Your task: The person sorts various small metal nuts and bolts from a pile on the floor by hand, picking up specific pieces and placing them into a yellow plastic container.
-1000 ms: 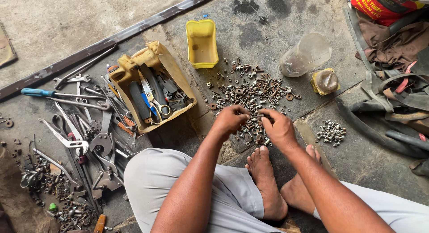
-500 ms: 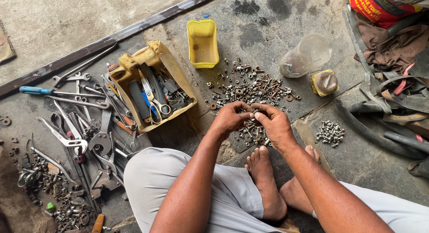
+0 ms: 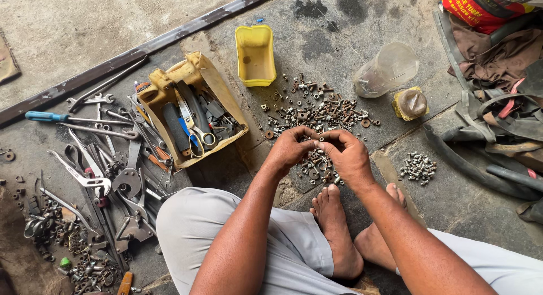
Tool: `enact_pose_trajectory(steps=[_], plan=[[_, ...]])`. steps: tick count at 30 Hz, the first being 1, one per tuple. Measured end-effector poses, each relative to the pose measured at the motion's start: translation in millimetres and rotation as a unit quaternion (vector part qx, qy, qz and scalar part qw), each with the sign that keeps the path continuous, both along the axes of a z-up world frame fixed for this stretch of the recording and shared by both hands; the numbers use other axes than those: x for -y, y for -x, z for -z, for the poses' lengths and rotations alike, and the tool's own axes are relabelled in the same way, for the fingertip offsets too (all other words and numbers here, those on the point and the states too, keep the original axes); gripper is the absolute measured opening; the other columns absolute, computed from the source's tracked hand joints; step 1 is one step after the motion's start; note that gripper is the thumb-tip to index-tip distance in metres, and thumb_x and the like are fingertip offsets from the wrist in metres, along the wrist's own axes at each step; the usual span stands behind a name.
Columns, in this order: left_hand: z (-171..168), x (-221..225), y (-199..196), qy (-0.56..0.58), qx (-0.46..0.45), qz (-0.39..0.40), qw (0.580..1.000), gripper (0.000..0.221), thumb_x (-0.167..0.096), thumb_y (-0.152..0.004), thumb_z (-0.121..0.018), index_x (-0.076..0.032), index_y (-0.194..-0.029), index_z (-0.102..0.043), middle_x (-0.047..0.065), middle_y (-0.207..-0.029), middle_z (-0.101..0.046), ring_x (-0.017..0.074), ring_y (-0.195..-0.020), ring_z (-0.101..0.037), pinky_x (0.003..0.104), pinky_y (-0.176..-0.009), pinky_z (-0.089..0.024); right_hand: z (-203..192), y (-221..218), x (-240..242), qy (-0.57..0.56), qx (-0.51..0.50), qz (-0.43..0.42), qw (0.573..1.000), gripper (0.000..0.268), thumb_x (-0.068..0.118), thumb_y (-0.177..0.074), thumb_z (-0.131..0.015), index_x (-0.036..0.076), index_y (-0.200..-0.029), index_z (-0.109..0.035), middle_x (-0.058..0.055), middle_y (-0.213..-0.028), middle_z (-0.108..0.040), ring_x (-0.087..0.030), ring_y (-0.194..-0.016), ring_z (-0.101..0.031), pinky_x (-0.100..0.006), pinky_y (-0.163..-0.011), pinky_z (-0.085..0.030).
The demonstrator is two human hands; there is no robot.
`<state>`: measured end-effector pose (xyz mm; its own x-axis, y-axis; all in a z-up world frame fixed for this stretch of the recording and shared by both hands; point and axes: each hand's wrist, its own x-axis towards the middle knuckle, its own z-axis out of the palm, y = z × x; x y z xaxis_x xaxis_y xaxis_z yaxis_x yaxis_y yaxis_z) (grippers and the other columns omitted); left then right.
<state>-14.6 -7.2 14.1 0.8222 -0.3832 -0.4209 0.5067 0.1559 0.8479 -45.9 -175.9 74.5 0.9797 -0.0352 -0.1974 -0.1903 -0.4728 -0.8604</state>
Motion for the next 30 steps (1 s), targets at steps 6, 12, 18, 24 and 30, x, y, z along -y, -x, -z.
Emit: enact_pose_trajectory(steps=[6,12,18,24,30], plan=[[0.8,-3.2,0.0,-0.082,-0.038,0.069,0.993,0.020,-0.024,-0.094,-0.077,-0.005,-0.096,-0.072,0.002,-0.067,-0.059,0.0089,-0.051,-0.052,0.026,-0.043,-0.038,-4.1,3.1,-5.2,0.189,0.084,-0.083,0.975,0.018,0.012,-0.090,-0.073,0.007,-0.108,-0.073,-0.010,-0.102,-0.074,-0.020,-0.092,-0.072,-0.032,-0.081,-0.059],[6.1,-4.2,-1.6,-0.060,-0.068,-0.021,0.996,0.015,-0.020,-0.089,-0.077,-0.007,-0.095,-0.073,0.000,-0.067,-0.065,0.0082,-0.050,-0.052,0.026,-0.042,-0.039,22.2,3.9,13.1,0.130,0.059,-0.047,0.989,0.034,0.012,-0.087,-0.070,0.009,-0.121,-0.070,-0.010,-0.102,-0.076,-0.020,-0.090,-0.073,-0.034,-0.082,-0.059],[7.7,-7.1,-5.5,-0.052,-0.077,-0.078,0.993,0.015,-0.015,-0.087,-0.081,-0.004,-0.096,-0.075,0.001,-0.067,-0.065,0.0074,-0.050,-0.050,0.025,-0.042,-0.037,74.6,-8.6,97.6,0.280,-0.085,0.091,0.952,0.024,0.019,-0.096,-0.068,0.015,-0.120,-0.073,-0.010,-0.109,-0.076,-0.026,-0.093,-0.073,-0.038,-0.084,-0.059],[8.4,-0.4,-2.1,-0.035,-0.099,-0.046,0.993,0.013,-0.012,-0.086,-0.080,-0.006,-0.096,-0.074,0.000,-0.067,-0.065,0.0083,-0.050,-0.051,0.026,-0.042,-0.038,110.0,-3.2,122.1,0.377,-0.047,0.009,0.925,0.027,0.020,-0.089,-0.076,0.016,-0.115,-0.074,-0.011,-0.108,-0.073,-0.031,-0.098,-0.069,-0.043,-0.087,-0.056],[3.6,-0.2,-3.0,-0.046,-0.066,-0.032,0.996,0.015,-0.010,-0.085,-0.078,-0.008,-0.099,-0.074,-0.002,-0.072,-0.068,0.0073,-0.056,-0.057,0.023,-0.046,-0.042,98.7,-12.1,105.0,0.346,-0.067,0.048,0.934,0.019,0.015,-0.091,-0.075,0.011,-0.110,-0.074,-0.011,-0.107,-0.075,-0.027,-0.097,-0.072,-0.040,-0.085,-0.057]])
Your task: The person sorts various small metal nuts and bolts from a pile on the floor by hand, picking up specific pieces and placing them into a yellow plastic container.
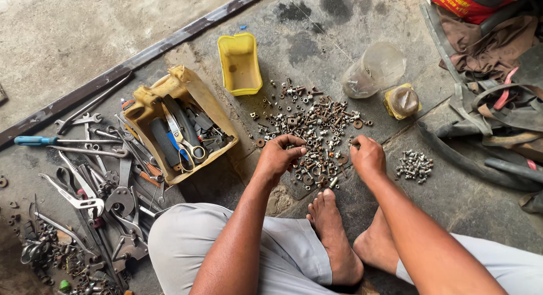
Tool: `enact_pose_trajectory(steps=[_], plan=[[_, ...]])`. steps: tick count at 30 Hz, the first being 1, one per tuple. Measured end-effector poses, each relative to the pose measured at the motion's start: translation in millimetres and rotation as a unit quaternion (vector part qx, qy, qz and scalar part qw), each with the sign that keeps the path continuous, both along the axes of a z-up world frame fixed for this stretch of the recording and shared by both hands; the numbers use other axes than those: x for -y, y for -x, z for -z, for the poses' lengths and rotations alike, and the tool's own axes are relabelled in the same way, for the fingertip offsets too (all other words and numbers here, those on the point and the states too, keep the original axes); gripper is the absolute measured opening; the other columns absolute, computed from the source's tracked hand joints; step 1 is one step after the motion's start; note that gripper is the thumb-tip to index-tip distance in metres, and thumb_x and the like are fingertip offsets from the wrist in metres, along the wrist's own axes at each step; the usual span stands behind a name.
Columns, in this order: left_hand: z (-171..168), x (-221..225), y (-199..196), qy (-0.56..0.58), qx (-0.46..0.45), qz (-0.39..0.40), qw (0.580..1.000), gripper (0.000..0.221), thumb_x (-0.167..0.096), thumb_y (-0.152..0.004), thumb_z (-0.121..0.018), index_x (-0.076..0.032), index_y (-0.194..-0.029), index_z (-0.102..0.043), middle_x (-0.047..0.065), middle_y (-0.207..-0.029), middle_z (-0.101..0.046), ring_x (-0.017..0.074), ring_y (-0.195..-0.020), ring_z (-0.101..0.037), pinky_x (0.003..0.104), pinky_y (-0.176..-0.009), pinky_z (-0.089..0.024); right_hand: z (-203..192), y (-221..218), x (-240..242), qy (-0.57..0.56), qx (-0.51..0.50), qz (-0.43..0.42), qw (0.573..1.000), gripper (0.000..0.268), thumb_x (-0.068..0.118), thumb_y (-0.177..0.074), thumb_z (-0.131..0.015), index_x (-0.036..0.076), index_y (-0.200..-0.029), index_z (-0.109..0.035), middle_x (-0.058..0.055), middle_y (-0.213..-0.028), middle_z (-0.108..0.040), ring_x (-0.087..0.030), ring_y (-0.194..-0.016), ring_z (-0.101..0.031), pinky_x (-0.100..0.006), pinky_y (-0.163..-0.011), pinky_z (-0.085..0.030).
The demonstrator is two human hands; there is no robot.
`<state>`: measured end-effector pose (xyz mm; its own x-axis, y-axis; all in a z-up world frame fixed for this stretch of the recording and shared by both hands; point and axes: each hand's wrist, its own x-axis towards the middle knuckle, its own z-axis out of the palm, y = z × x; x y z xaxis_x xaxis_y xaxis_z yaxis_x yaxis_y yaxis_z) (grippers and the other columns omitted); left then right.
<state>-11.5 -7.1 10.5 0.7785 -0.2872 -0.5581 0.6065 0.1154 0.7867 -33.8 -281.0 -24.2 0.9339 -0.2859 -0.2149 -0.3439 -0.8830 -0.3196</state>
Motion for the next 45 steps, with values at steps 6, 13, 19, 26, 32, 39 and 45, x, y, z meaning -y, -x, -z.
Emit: enact_pose_trajectory(steps=[6,13,19,26,32,39,45], plan=[[2.6,0.3,0.9,0.038,0.024,-0.024,0.999,0.016,-0.009,-0.086,-0.080,-0.006,-0.100,-0.075,0.000,-0.072,-0.067,0.0078,-0.055,-0.056,0.023,-0.046,-0.042,-38.2,-2.9,-61.6,-0.493,-0.022,0.084,0.866,0.023,0.005,-0.089,-0.072,0.002,-0.112,-0.071,-0.008,-0.100,-0.076,-0.015,-0.088,-0.073,-0.028,-0.079,-0.061],[-1.4,-0.9,1.5,0.027,0.048,-0.029,0.998,0.015,-0.010,-0.085,-0.081,-0.006,-0.098,-0.075,0.001,-0.075,-0.071,0.0063,-0.054,-0.056,0.023,-0.044,-0.042,-64.2,-4.9,-84.7,-0.545,-0.012,0.041,0.837,0.021,0.000,-0.090,-0.071,0.000,-0.112,-0.070,-0.007,-0.100,-0.076,-0.012,-0.088,-0.071,-0.026,-0.080,-0.060],[0.6,0.2,2.1,0.055,0.039,-0.009,0.998,0.013,-0.014,-0.089,-0.079,-0.004,-0.092,-0.072,0.001,-0.071,-0.067,0.0069,-0.050,-0.052,0.024,-0.041,-0.038,-82.9,1.7,-88.1,-0.406,0.024,-0.033,0.913,0.019,0.003,-0.089,-0.073,0.003,-0.108,-0.072,-0.002,-0.096,-0.076,-0.008,-0.087,-0.070,-0.023,-0.078,-0.058],[0.7,2.5,3.7,0.089,0.055,0.010,0.995,0.011,-0.012,-0.088,-0.080,-0.005,-0.094,-0.073,0.000,-0.072,-0.067,0.0052,-0.051,-0.050,0.023,-0.042,-0.037,-90.4,5.5,-86.6,-0.274,-0.010,-0.068,0.959,0.030,0.029,-0.105,-0.061,0.003,-0.094,-0.070,-0.003,-0.071,-0.067,-0.011,-0.067,-0.062,-0.029,-0.063,-0.053],[-4.1,9.2,3.5,0.076,0.083,-0.007,0.994,0.012,-0.011,-0.088,-0.080,-0.005,-0.095,-0.074,0.000,-0.074,-0.068,0.0049,-0.052,-0.052,0.022,-0.043,-0.039,-92.2,-4.4,-88.5,-0.395,-0.016,-0.002,0.918,0.025,0.026,-0.103,-0.054,0.003,-0.099,-0.062,0.002,-0.072,-0.062,-0.008,-0.065,-0.059,-0.028,-0.061,-0.051],[2.2,13.3,3.4,0.082,0.169,-0.022,0.982,0.013,-0.009,-0.087,-0.082,-0.003,-0.096,-0.074,0.000,-0.087,-0.074,0.0037,-0.069,-0.061,0.021,-0.060,-0.051,-98.0,-11.2,-97.1,-0.474,-0.052,0.009,0.879,0.025,0.018,-0.103,-0.050,0.005,-0.121,-0.060,-0.003,-0.068,-0.054,-0.010,-0.055,-0.049,-0.028,-0.050,-0.045],[0.3,11.8,3.3,0.042,0.161,-0.020,0.986,0.013,-0.008,-0.086,-0.082,-0.003,-0.094,-0.074,0.001,-0.086,-0.074,0.0073,-0.075,-0.062,0.024,-0.065,-0.051,-102.1,-9.8,-97.4,-0.516,-0.038,-0.020,0.856,0.027,0.014,-0.101,-0.051,0.004,-0.125,-0.055,0.000,-0.080,-0.060,-0.006,-0.066,-0.054,-0.023,-0.057,-0.048]])
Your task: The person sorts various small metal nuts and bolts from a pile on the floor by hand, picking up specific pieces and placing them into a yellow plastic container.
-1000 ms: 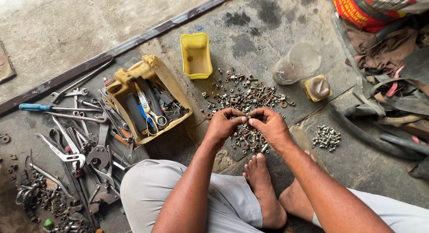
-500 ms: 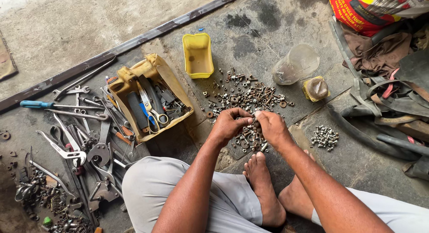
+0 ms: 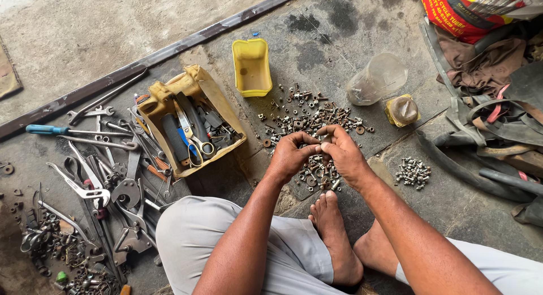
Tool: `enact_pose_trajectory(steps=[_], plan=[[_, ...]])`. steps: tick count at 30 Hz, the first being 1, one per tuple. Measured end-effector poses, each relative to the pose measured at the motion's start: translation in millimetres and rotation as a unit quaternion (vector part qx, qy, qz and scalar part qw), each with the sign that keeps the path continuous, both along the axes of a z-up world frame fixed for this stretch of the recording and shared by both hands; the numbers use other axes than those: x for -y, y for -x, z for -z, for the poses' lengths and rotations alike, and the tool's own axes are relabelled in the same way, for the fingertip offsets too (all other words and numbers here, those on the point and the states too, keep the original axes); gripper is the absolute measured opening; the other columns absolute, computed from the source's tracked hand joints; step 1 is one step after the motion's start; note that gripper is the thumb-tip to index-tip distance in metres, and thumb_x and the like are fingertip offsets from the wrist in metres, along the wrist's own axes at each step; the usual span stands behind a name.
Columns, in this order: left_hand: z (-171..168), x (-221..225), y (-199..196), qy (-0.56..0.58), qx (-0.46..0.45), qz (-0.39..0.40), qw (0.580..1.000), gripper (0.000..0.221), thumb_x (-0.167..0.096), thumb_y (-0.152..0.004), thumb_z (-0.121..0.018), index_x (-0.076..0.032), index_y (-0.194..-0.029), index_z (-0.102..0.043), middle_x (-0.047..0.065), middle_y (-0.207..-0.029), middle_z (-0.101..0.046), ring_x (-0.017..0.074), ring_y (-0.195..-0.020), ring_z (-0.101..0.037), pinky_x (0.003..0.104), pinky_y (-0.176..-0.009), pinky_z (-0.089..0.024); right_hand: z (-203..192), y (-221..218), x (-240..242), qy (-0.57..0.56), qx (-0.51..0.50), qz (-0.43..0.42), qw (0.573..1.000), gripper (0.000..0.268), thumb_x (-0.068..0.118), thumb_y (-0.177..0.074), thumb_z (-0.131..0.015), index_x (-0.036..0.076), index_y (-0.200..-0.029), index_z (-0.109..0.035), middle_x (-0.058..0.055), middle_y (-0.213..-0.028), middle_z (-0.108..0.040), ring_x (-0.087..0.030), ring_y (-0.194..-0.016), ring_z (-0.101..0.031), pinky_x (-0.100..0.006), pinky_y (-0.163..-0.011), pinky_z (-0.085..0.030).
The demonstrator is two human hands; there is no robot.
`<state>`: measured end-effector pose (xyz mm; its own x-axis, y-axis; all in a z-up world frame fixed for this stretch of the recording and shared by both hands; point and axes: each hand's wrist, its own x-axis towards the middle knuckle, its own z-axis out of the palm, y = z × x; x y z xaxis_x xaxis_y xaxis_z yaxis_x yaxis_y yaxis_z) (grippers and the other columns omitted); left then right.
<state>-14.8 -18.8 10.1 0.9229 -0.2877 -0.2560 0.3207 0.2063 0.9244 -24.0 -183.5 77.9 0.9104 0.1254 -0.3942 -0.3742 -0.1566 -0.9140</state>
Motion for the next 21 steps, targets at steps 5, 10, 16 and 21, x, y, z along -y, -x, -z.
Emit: enact_pose_trajectory(steps=[5,10,16,21], plan=[[2.5,3.9,0.6,0.016,0.014,-0.001,1.000,0.012,-0.007,-0.086,-0.081,-0.003,-0.094,-0.073,0.002,-0.088,-0.073,0.0072,-0.077,-0.064,0.024,-0.069,-0.054,1.4,-0.9,-4.2,0.014,-0.037,0.032,0.999,0.026,0.020,-0.105,-0.050,0.003,-0.122,-0.060,-0.002,-0.078,-0.054,-0.009,-0.059,-0.046,-0.026,-0.050,-0.042],[-2.0,1.1,0.9,0.000,0.004,-0.013,1.000,0.013,-0.008,-0.086,-0.081,-0.003,-0.094,-0.073,0.002,-0.087,-0.073,0.0072,-0.076,-0.063,0.024,-0.067,-0.052,-0.3,-6.3,1.2,-0.044,0.003,0.004,0.999,0.030,0.006,-0.092,-0.053,0.005,-0.122,-0.056,0.000,-0.090,-0.064,-0.005,-0.077,-0.061,-0.022,-0.064,-0.052],[-2.6,2.7,0.8,-0.008,0.009,-0.016,1.000,0.013,-0.007,-0.085,-0.081,-0.003,-0.095,-0.073,0.002,-0.087,-0.073,0.0067,-0.076,-0.063,0.023,-0.066,-0.052,1.6,-9.7,-1.1,0.049,-0.035,0.032,0.998,0.023,0.018,-0.102,-0.051,0.008,-0.121,-0.060,0.000,-0.079,-0.064,-0.006,-0.064,-0.057,-0.022,-0.054,-0.048],[0.2,5.8,3.4,0.013,0.010,0.004,1.000,0.014,-0.006,-0.084,-0.081,-0.002,-0.095,-0.073,0.003,-0.087,-0.074,0.0082,-0.076,-0.064,0.025,-0.066,-0.053,5.2,-8.5,4.1,-0.004,-0.033,0.012,0.999,0.025,0.013,-0.099,-0.052,0.004,-0.122,-0.060,0.003,-0.075,-0.057,-0.006,-0.061,-0.052,-0.024,-0.050,-0.044]])
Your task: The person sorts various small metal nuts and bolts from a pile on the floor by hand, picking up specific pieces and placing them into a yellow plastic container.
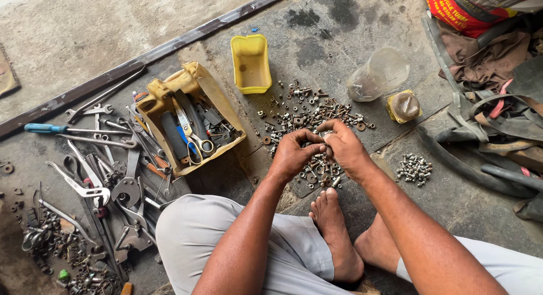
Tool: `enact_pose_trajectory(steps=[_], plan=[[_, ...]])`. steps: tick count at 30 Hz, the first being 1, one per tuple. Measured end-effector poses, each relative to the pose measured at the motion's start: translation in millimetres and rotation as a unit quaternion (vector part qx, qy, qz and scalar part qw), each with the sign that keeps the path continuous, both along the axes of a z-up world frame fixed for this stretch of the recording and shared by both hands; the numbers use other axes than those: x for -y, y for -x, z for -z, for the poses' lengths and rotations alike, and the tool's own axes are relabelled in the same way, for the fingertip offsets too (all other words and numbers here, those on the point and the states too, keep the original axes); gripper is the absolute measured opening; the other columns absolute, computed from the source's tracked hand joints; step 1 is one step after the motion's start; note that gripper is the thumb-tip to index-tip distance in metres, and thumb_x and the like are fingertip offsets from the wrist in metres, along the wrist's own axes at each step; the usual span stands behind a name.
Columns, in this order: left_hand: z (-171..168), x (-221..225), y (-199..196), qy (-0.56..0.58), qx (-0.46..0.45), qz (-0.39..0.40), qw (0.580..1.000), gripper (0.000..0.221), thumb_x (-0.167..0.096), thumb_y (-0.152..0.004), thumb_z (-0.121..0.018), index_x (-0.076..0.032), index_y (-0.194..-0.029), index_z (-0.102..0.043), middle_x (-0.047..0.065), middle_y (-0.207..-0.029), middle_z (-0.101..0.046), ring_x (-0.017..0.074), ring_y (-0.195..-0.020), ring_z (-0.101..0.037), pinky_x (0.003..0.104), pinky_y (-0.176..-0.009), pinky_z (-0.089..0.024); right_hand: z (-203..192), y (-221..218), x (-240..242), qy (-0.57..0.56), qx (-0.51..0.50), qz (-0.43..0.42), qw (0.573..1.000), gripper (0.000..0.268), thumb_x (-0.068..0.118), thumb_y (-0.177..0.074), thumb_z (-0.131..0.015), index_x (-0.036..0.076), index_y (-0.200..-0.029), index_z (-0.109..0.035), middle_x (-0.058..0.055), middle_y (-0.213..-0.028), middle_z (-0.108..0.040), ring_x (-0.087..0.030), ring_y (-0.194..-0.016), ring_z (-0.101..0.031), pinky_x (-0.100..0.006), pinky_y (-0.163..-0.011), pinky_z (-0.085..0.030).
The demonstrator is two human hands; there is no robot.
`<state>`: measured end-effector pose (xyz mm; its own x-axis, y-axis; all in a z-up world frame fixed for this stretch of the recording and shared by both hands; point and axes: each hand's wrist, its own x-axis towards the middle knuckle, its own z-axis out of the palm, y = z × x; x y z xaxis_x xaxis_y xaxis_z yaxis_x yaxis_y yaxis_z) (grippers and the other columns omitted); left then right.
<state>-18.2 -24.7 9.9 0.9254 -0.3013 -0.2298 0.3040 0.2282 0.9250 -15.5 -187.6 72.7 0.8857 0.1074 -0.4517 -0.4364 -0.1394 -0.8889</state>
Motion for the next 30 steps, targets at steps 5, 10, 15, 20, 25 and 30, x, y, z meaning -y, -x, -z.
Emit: enact_pose_trajectory(steps=[5,10,15,20,25,30], plan=[[-6.8,0.1,0.8,-0.018,0.038,-0.013,0.999,0.025,-0.008,-0.084,-0.083,-0.002,-0.105,-0.071,0.004,-0.094,-0.074,0.0080,-0.084,-0.067,0.023,-0.074,-0.057,4.4,-1.2,7.5,0.129,-0.005,-0.007,0.992,0.025,0.022,-0.101,-0.058,0.012,-0.122,-0.067,-0.002,-0.073,-0.059,-0.012,-0.059,-0.053,-0.030,-0.051,-0.048],[-6.4,-17.9,-8.5,-0.144,-0.144,-0.127,0.971,0.024,-0.015,-0.090,-0.074,-0.007,-0.111,-0.070,0.005,-0.088,-0.071,0.0125,-0.069,-0.064,0.027,-0.059,-0.052,36.9,-0.8,100.9,0.456,0.134,-0.021,0.879,0.023,0.030,-0.092,-0.075,0.015,-0.109,-0.079,-0.009,-0.105,-0.077,-0.026,-0.092,-0.072,-0.040,-0.083,-0.056],[17.2,-31.9,-19.0,0.005,-0.242,-0.245,0.939,0.019,-0.005,-0.095,-0.058,-0.001,-0.113,-0.060,0.010,-0.084,-0.064,0.0159,-0.063,-0.063,0.029,-0.047,-0.051,104.0,45.3,242.0,0.608,0.059,0.011,0.792,0.025,0.032,-0.094,-0.074,0.013,-0.109,-0.080,-0.018,-0.111,-0.076,-0.039,-0.103,-0.071,-0.047,-0.092,-0.056],[18.4,-31.2,-18.3,-0.009,-0.249,-0.230,0.941,0.024,0.000,-0.093,-0.052,-0.001,-0.117,-0.059,0.010,-0.084,-0.064,0.0157,-0.064,-0.065,0.028,-0.050,-0.053,125.7,82.5,284.1,0.656,-0.073,0.022,0.751,0.032,0.024,-0.087,-0.072,0.020,-0.119,-0.077,-0.021,-0.115,-0.071,-0.044,-0.104,-0.066,-0.052,-0.086,-0.055],[20.9,-29.5,-18.6,-0.006,-0.239,-0.224,0.945,0.025,0.001,-0.093,-0.052,-0.001,-0.116,-0.060,0.009,-0.084,-0.064,0.0155,-0.063,-0.063,0.029,-0.050,-0.053,119.1,68.0,228.3,0.543,0.091,0.034,0.834,0.031,0.019,-0.090,-0.068,0.016,-0.120,-0.076,-0.015,-0.117,-0.069,-0.034,-0.102,-0.068,-0.047,-0.089,-0.056],[19.8,-30.7,-18.2,-0.035,-0.239,-0.192,0.951,0.019,-0.002,-0.094,-0.056,-0.002,-0.113,-0.062,0.007,-0.080,-0.064,0.0143,-0.061,-0.062,0.028,-0.050,-0.052,108.1,27.1,102.8,0.485,0.137,-0.121,0.855,0.026,0.022,-0.089,-0.071,0.020,-0.115,-0.075,-0.007,-0.109,-0.068,-0.026,-0.100,-0.066,-0.042,-0.086,-0.055]])
